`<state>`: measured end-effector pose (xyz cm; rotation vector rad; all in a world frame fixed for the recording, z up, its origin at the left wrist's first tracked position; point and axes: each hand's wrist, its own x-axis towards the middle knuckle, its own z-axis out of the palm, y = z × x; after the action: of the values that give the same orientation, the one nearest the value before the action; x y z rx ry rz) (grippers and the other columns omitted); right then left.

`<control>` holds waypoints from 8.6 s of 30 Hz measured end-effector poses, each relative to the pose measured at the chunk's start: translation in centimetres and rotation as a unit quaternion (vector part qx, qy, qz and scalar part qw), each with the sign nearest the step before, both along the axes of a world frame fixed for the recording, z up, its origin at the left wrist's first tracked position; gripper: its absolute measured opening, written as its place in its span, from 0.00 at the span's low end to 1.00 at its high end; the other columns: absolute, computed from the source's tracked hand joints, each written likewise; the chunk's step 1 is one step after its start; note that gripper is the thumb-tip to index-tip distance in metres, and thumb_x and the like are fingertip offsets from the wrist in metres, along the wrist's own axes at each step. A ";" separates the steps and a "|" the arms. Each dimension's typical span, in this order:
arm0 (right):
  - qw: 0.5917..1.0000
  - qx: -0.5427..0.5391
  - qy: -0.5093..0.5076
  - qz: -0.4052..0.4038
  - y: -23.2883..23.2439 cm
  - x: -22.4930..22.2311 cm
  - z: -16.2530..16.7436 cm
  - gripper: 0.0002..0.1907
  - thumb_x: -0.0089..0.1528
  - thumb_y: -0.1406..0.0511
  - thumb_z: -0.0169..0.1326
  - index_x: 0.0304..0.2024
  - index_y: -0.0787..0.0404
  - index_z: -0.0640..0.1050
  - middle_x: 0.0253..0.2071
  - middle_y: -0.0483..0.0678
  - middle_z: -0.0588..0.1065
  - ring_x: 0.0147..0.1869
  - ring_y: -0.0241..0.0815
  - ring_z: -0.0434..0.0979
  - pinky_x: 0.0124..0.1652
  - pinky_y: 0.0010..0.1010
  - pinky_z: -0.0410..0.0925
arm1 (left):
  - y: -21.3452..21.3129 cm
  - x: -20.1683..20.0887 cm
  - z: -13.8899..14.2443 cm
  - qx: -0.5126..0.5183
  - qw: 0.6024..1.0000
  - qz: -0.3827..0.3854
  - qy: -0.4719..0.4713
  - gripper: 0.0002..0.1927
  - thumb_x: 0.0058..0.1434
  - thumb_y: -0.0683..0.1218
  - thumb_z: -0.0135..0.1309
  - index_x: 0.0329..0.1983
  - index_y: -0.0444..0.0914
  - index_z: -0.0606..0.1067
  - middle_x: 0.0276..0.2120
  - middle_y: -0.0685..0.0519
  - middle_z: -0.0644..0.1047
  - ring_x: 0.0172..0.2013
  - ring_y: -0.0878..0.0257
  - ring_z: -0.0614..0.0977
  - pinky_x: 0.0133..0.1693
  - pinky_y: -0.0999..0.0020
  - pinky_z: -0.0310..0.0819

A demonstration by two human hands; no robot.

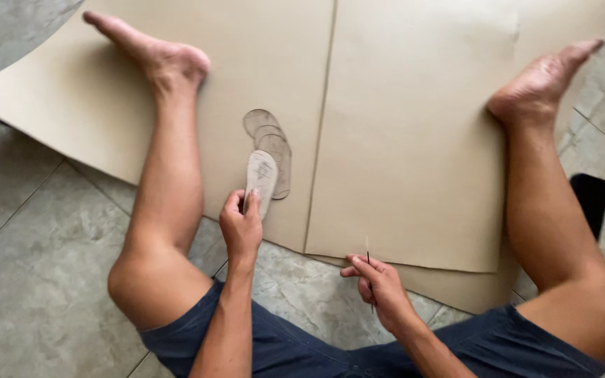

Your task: The person lies on the floor and traces around sandal-shaped cardboard templates onto large cardboard sheets with a pen, repositioning the templates repeatedly to draw a row of outlines. They then cut out the traced sole shapes from the cardboard, producing additional pattern pieces.

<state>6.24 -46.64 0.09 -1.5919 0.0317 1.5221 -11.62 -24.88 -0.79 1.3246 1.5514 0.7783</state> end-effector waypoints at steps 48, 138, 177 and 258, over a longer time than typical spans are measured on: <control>0.876 0.074 -0.453 0.146 2.6 2.2 -3.5 0.20 0.62 0.67 0.61 0.57 0.63 0.80 0.27 0.40 0.73 0.31 0.28 0.68 0.32 0.22 0.65 | -8.0 -0.4 -0.8 0.169 0.929 -0.251 0.215 0.24 0.56 0.43 0.63 0.57 0.38 0.74 0.62 0.42 0.67 0.63 0.44 0.67 0.59 0.50 0.64; 0.907 0.235 -0.266 0.227 8.8 5.2 2.2 0.12 0.72 0.63 0.51 0.51 0.63 0.81 0.35 0.56 0.77 0.39 0.31 0.76 0.43 0.30 0.71 | -14.7 3.0 -1.7 0.271 0.801 -0.442 0.299 0.32 0.62 0.42 0.48 0.72 0.34 0.64 0.71 0.32 0.58 0.72 0.37 0.58 0.70 0.39 0.51; 0.694 0.211 -0.540 0.427 7.7 6.1 2.7 0.09 0.60 0.68 0.54 0.37 0.66 0.83 0.34 0.59 0.80 0.34 0.58 0.79 0.37 0.44 0.72 | -12.1 5.1 0.4 0.275 0.761 -0.472 0.350 0.29 0.57 0.46 0.54 0.65 0.43 0.71 0.60 0.37 0.66 0.60 0.38 0.68 0.54 0.43 0.70; 0.853 0.081 -0.506 0.097 6.0 4.3 -3.7 0.15 0.62 0.67 0.65 0.49 0.66 0.80 0.43 0.47 0.75 0.44 0.34 0.77 0.47 0.26 0.74 | -5.5 3.7 -3.6 0.230 0.940 -0.173 0.182 0.18 0.62 0.45 0.63 0.56 0.43 0.77 0.57 0.47 0.69 0.62 0.49 0.68 0.61 0.48 0.61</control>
<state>10.58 -40.61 -3.57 -2.1052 -0.8417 0.6241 -7.95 -30.33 -4.35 2.1199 1.3917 0.7208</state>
